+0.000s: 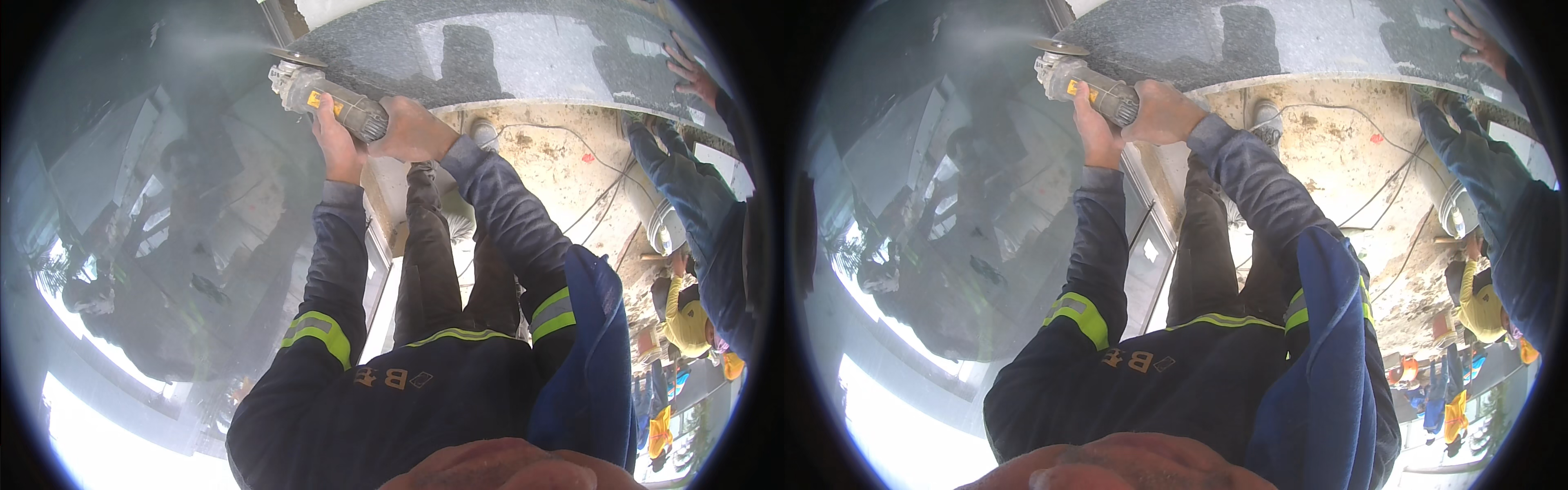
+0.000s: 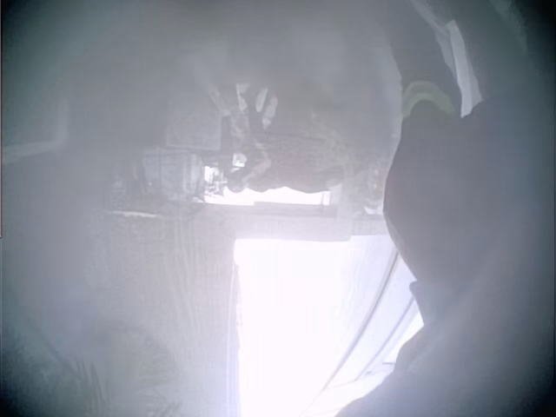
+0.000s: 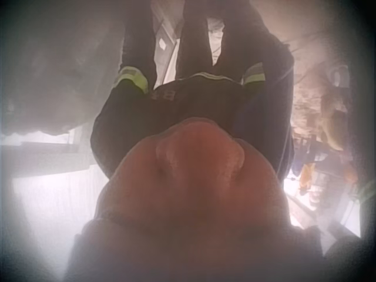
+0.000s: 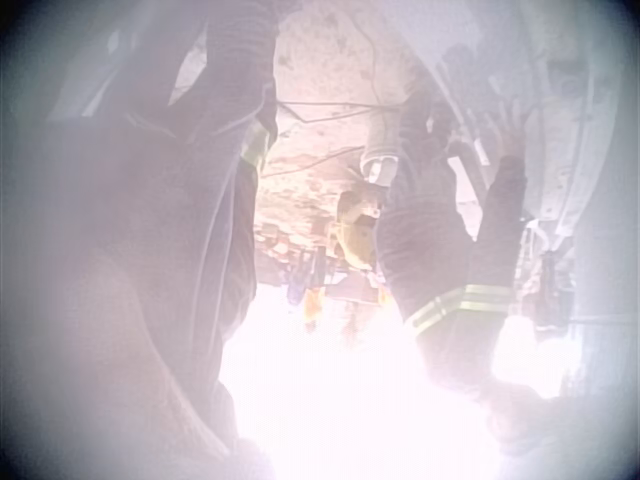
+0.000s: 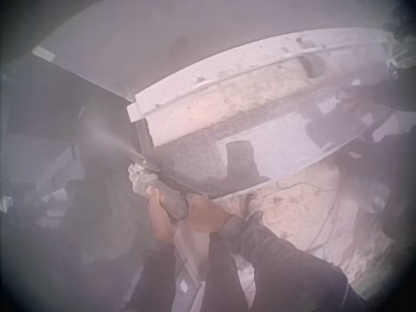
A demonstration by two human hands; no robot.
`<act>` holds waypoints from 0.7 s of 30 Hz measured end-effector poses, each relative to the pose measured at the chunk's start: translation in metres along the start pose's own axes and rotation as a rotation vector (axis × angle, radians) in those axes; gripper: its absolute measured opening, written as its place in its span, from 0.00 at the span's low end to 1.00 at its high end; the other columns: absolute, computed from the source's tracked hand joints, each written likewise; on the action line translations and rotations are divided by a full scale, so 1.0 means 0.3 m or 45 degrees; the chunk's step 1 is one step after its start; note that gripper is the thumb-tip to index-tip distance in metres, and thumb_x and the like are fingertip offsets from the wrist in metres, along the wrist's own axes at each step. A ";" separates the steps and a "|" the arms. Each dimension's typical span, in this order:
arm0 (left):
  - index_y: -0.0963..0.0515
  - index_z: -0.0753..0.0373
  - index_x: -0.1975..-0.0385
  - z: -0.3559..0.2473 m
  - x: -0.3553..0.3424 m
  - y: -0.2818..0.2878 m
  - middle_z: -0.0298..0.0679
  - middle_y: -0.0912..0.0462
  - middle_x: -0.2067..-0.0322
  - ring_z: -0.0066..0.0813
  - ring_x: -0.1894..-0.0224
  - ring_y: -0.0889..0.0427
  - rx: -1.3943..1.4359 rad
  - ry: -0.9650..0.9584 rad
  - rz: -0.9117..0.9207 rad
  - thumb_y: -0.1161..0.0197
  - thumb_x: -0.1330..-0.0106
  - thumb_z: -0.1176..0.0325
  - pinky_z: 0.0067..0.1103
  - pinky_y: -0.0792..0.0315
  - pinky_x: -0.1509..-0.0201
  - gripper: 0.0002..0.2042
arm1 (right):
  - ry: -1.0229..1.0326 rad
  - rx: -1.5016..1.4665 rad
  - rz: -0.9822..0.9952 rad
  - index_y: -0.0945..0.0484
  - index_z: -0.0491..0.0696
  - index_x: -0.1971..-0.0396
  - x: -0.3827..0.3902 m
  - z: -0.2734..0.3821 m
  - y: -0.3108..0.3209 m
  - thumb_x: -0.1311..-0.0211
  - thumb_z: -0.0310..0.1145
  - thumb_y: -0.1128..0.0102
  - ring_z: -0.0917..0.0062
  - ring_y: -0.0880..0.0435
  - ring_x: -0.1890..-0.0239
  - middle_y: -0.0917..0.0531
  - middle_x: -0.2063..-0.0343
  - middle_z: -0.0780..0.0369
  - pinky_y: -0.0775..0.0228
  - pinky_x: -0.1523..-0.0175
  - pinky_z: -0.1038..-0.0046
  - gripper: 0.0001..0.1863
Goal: The person uses an angle grinder to cut a large stone slab on a workbench. They guide the tool along the slab's edge, then reposition the slab and continue cutting. Another worker is visible nearby handling materials.
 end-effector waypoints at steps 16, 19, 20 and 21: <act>0.30 0.67 0.41 -0.005 0.027 -0.007 0.50 0.18 0.53 0.45 0.52 0.14 -0.006 0.001 -0.002 0.48 0.20 0.50 0.41 0.17 0.46 0.24 | 0.030 -0.049 -0.027 0.19 0.30 0.60 0.009 -0.027 -0.014 0.56 0.42 0.23 0.58 0.10 0.64 0.13 0.69 0.44 0.21 0.57 0.61 0.31; 0.30 0.67 0.41 -0.004 0.031 -0.006 0.50 0.18 0.53 0.45 0.52 0.14 -0.005 -0.005 0.000 0.47 0.20 0.50 0.41 0.17 0.47 0.24 | 0.055 -0.003 -0.042 0.19 0.30 0.60 0.010 -0.031 -0.015 0.56 0.42 0.23 0.57 0.10 0.64 0.13 0.69 0.44 0.21 0.57 0.60 0.31; 0.30 0.67 0.41 -0.004 0.033 -0.007 0.50 0.18 0.53 0.45 0.52 0.14 -0.005 -0.003 -0.004 0.47 0.20 0.50 0.41 0.17 0.47 0.24 | 0.080 0.009 -0.060 0.19 0.30 0.60 0.005 -0.042 -0.021 0.56 0.43 0.23 0.57 0.10 0.64 0.13 0.69 0.44 0.21 0.57 0.60 0.31; 0.30 0.67 0.41 -0.004 0.036 -0.010 0.50 0.18 0.53 0.45 0.52 0.14 -0.005 0.000 -0.008 0.47 0.20 0.50 0.41 0.17 0.47 0.24 | 0.103 0.022 -0.079 0.18 0.30 0.60 0.005 -0.044 -0.023 0.56 0.43 0.23 0.56 0.10 0.63 0.14 0.69 0.43 0.21 0.57 0.60 0.31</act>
Point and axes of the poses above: each hand's wrist, its own x-axis away from the middle knuckle, its own y-axis out of the back of the hand, z = x × y, the point moved 2 cm from there along -x, towards the middle knuckle
